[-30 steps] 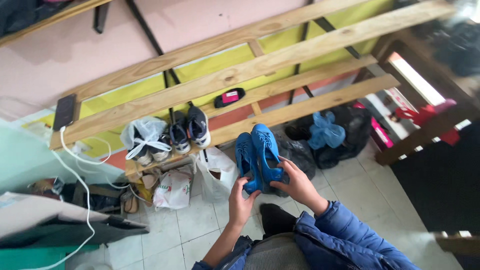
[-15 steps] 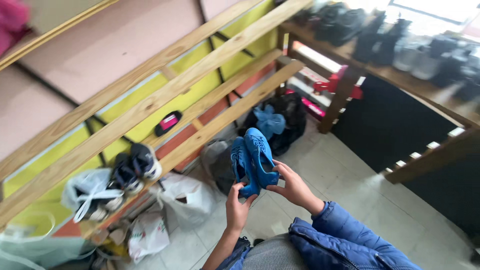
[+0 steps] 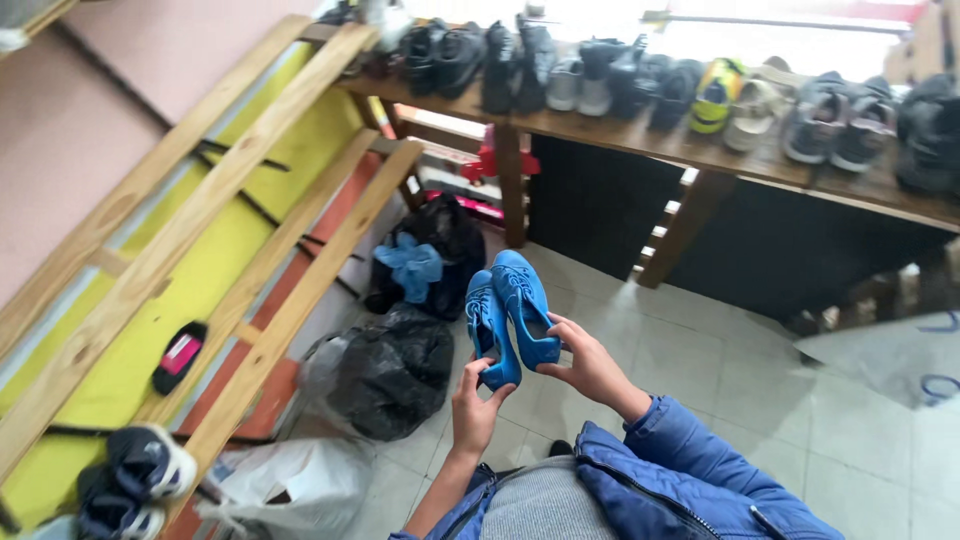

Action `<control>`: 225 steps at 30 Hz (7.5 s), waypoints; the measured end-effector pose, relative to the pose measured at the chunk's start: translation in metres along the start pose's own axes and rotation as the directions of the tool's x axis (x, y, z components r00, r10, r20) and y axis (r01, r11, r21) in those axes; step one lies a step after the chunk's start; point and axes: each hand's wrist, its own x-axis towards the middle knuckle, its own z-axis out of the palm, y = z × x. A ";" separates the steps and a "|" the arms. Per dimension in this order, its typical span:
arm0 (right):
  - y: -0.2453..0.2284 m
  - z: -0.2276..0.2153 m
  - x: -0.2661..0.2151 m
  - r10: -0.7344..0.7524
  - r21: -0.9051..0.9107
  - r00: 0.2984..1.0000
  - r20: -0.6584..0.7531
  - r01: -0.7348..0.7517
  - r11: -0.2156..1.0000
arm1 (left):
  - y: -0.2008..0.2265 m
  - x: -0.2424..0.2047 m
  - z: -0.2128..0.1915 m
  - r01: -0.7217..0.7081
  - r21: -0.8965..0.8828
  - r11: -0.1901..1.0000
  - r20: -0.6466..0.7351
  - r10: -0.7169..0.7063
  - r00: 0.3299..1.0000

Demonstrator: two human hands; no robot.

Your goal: The person repeatedly picks up pairs of shoes from a wooden shelf, walks to a workbench, and places them in a row. This is done for several pairs of sneakers and boots. The person also briefly handles a plastic bag containing small items.

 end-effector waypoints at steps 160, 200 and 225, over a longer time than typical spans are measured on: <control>1.270 -1.564 -0.482 0.296 0.355 0.872 -0.390 -0.154 0.922 | 0.832 0.199 1.853 -0.253 -0.258 0.932 0.069 0.279 0.958; 1.444 -1.877 0.203 -0.162 0.133 0.984 0.068 0.152 0.979 | 0.827 0.823 2.047 -0.166 -0.022 0.986 -0.495 0.134 0.858; 1.417 -1.861 0.504 -0.405 0.083 0.831 0.382 0.406 0.910 | 0.761 0.990 2.077 0.247 -0.121 0.961 -0.721 -0.257 0.643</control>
